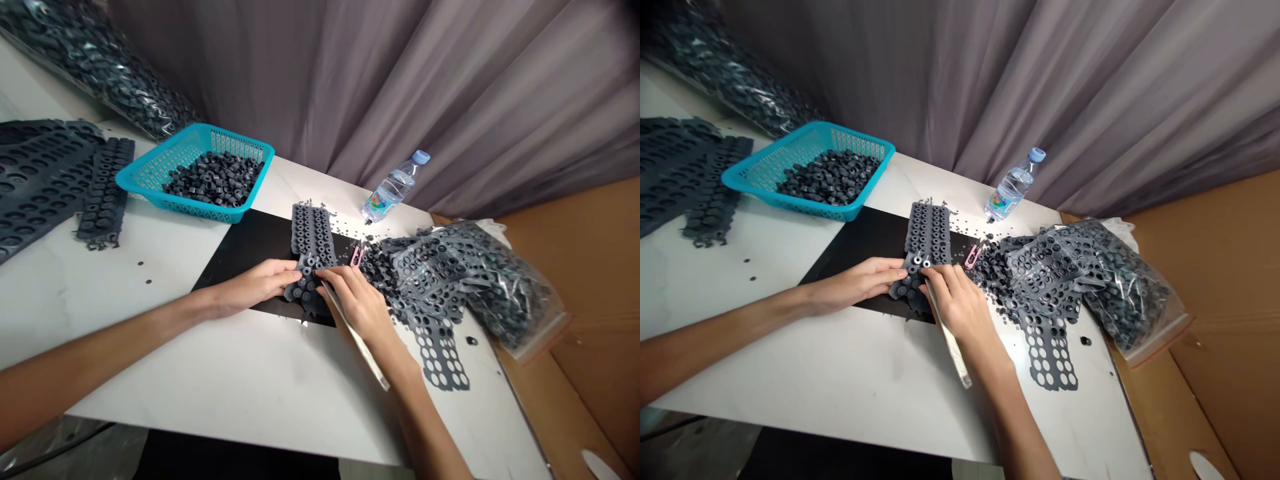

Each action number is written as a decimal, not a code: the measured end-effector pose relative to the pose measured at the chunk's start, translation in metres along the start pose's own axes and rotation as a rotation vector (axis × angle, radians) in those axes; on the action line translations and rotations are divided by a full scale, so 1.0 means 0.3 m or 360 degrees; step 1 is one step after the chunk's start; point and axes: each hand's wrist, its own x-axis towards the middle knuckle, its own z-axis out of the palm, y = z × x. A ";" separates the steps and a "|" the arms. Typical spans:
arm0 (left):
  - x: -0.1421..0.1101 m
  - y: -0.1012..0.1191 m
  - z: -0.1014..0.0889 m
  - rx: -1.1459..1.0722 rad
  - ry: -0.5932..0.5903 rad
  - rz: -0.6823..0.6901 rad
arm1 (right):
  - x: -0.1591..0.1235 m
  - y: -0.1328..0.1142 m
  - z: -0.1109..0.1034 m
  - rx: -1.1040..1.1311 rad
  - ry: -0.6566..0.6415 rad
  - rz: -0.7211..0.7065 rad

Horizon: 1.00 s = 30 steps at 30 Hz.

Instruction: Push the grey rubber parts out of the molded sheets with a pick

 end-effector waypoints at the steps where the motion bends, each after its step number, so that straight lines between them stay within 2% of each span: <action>1: -0.002 0.001 0.002 0.0011 -0.0002 -0.0002 | 0.002 -0.007 0.005 0.0002 0.0027 0.0036; 3: -0.006 0.005 0.006 0.0042 -0.0014 -0.0008 | 0.003 -0.015 0.010 0.0044 0.0146 0.0231; 6: -0.010 0.013 0.010 0.0098 -0.0024 -0.0027 | -0.003 0.003 -0.002 0.0132 0.0392 0.0692; 8: -0.010 0.016 0.010 0.0105 -0.0023 -0.0034 | -0.011 0.035 -0.023 0.0240 0.0452 0.0836; 12: -0.007 0.015 0.009 0.0035 -0.0007 -0.0055 | -0.022 0.075 -0.068 0.0599 0.0226 0.0649; 15: -0.005 0.012 0.010 -0.0027 0.0046 -0.0068 | -0.016 0.048 -0.079 0.0721 0.0123 0.0508; 21: -0.007 0.012 0.014 -0.0157 0.0167 -0.0060 | 0.004 -0.022 -0.062 0.0689 0.0081 0.0281; 30: -0.006 0.010 0.013 -0.0154 0.0142 -0.0044 | 0.003 -0.013 -0.062 0.0602 0.0039 0.0243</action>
